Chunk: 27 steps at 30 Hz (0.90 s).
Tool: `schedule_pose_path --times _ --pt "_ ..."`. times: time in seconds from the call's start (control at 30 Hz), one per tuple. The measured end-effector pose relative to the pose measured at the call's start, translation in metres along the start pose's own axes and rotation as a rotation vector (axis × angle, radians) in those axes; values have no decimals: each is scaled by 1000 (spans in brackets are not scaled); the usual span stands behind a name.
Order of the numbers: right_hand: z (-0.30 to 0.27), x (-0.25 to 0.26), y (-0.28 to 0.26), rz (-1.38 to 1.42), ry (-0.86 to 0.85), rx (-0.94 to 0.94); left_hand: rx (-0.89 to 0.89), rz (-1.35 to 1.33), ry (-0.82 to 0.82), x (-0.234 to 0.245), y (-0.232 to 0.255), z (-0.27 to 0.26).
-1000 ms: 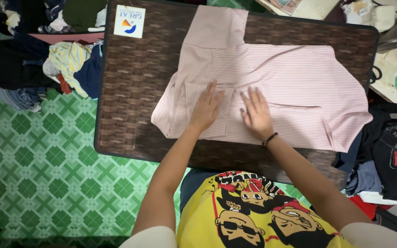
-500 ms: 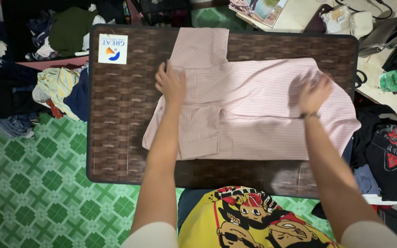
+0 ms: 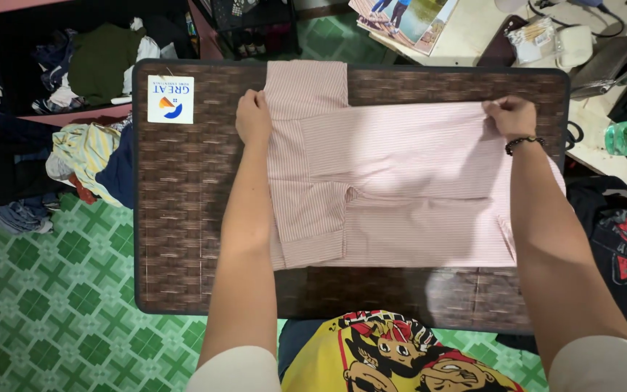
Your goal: The person is folding various shirts on a table.
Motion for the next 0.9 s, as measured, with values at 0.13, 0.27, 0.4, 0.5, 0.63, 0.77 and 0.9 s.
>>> schedule_pose_path --times 0.13,0.27,0.4,0.5,0.63,0.77,0.9 --pt "4 4 -10 223 49 235 99 -175 -66 -1 10 5" --pt "-20 23 -63 264 -144 307 107 -197 -173 -15 9 20" --pt "-33 29 -62 -117 -200 276 -31 -402 -179 -4 29 21" --pt "-54 45 -66 -13 -110 356 -128 -661 -167 17 40 14" --pt "-97 70 -62 171 -48 438 -100 -984 -276 53 44 -21" --pt "-171 88 -43 -181 189 763 -89 -1046 -365 120 57 -98" --pt "-243 63 5 -209 137 769 38 -795 -435 132 -22 -180"
Point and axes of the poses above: each hand's wrist, its own z-axis towards the middle knuckle, its own x-axis out of the back of the hand, y = z × x, the point moved 6 cm from there along z, towards the middle knuckle, and after that the axes turned 15 degrees about -z, right-handed, at the moved point
